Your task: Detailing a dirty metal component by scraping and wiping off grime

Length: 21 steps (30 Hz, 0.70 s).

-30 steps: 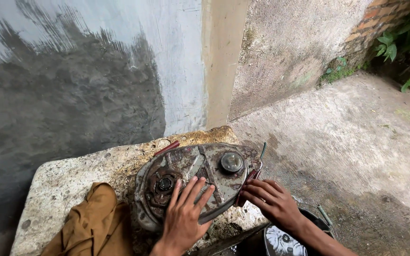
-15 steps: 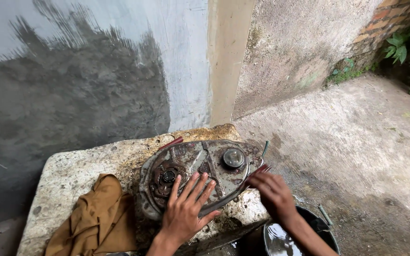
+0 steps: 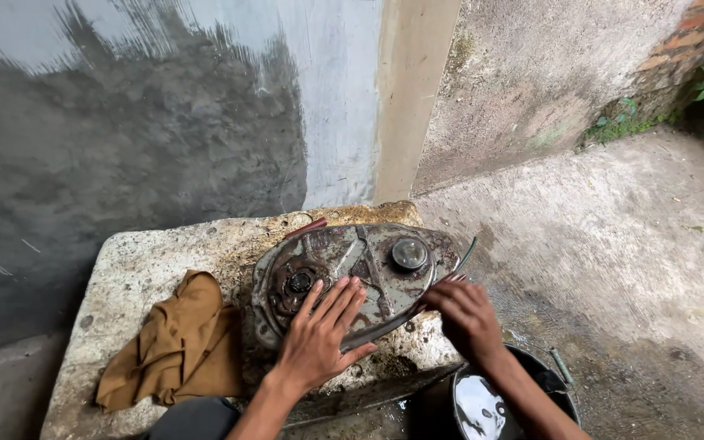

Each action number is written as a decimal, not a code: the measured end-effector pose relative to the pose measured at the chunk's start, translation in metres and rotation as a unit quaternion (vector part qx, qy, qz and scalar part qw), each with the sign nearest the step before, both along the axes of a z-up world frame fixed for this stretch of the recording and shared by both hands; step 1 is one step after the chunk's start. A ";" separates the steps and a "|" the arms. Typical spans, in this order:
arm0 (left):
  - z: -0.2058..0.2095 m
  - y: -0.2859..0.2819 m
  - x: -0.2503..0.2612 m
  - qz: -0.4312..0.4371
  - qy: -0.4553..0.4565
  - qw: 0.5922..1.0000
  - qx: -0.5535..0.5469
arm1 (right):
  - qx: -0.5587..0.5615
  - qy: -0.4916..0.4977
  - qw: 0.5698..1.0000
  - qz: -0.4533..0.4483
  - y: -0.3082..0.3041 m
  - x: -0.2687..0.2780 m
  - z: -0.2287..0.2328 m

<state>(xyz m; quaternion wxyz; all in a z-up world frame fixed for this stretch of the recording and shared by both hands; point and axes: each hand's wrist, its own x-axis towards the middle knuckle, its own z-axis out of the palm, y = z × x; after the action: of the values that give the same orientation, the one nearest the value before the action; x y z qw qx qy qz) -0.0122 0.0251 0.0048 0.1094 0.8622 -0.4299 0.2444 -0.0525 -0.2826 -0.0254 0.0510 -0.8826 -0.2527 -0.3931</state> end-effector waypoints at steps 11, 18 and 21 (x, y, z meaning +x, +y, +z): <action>0.003 0.003 0.024 -0.068 0.019 0.997 -0.043 | -0.039 -0.007 0.999 -0.012 0.011 -0.003 -0.014; 0.006 0.009 0.035 -0.087 0.018 0.996 -0.015 | 0.054 0.010 0.996 -0.066 0.017 -0.003 -0.004; -0.005 0.014 0.040 -0.101 -0.002 0.995 -0.024 | -0.007 0.035 0.999 -0.002 0.022 -0.006 -0.029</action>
<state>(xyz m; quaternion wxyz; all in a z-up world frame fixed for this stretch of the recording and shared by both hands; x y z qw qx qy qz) 0.0282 0.0387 -0.0001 0.1531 0.8112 -0.5088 0.2440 -0.0582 -0.2603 -0.0540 0.0523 -0.8969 -0.2515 -0.3599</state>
